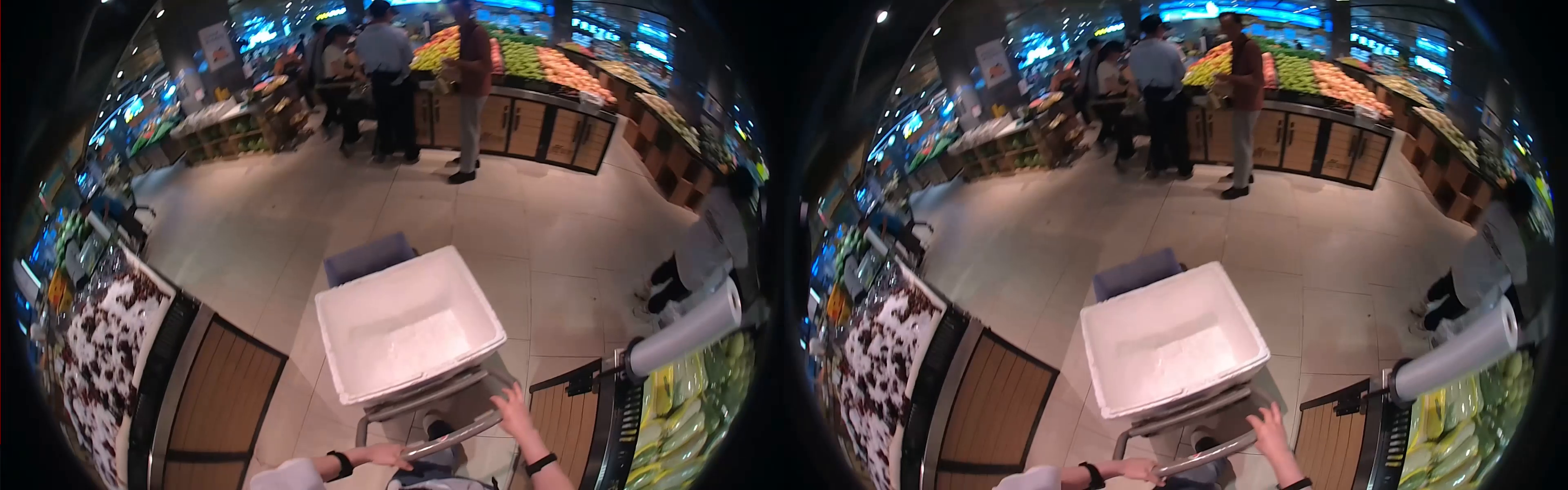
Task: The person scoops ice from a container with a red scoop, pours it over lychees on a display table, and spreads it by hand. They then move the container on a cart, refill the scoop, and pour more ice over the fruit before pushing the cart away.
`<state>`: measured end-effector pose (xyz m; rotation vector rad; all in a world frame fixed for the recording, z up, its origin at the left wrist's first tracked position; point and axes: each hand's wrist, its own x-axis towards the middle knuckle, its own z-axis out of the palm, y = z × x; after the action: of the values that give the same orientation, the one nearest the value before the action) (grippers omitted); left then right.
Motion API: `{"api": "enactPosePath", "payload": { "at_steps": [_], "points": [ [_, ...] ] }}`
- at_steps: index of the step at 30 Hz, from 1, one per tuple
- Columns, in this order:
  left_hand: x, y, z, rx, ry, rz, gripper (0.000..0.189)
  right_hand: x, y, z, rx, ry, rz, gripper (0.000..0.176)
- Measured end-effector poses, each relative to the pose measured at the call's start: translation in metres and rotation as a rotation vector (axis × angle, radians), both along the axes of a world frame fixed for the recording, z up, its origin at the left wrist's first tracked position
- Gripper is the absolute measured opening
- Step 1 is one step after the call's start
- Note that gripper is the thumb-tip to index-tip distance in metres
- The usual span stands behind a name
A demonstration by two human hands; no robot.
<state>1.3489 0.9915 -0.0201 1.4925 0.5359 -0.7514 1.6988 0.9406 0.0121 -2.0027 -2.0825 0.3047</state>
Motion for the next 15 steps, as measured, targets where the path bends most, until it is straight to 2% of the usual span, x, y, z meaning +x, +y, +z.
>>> {"api": "enactPosePath", "payload": {
  "at_steps": [2,4,6,8,10,11,12,14,15],
  "points": [
    [0.029,-0.005,-0.043,0.198,-0.284,0.211,0.075,0.042,0.035,0.01,-0.097,0.083,0.065,0.054],
    [0.073,0.017,-0.008,0.145,-0.309,0.258,0.08,0.083,0.069,0.018,-0.152,0.178,0.099,0.051],
    [0.113,0.045,0.04,0.128,-0.288,0.247,0.081,0.126,0.103,0.009,-0.124,0.155,0.164,0.039],
    [0.152,0.051,0.007,0.192,-0.371,0.324,0.078,0.157,0.136,0.018,-0.136,0.174,0.13,0.037],
    [0.196,0.063,-0.011,0.128,-0.438,0.411,0.072,0.187,0.166,0.019,-0.132,0.115,0.061,0.039],
    [0.219,0.069,-0.013,0.176,-0.425,0.466,0.067,0.201,0.181,0.02,-0.058,0.082,0.043,0.045],
    [0.235,0.08,0.008,0.23,-0.413,0.518,0.063,0.212,0.198,0.02,0.022,0.051,0.023,0.05],
    [0.265,0.123,0.066,-0.102,-0.371,0.529,0.078,0.245,0.231,0.015,0.09,0.048,0.016,0.056],
    [0.284,0.129,0.063,-0.067,-0.392,0.582,0.078,0.258,0.251,0.013,0.162,0.032,-0.012,0.062]
  ]
}}
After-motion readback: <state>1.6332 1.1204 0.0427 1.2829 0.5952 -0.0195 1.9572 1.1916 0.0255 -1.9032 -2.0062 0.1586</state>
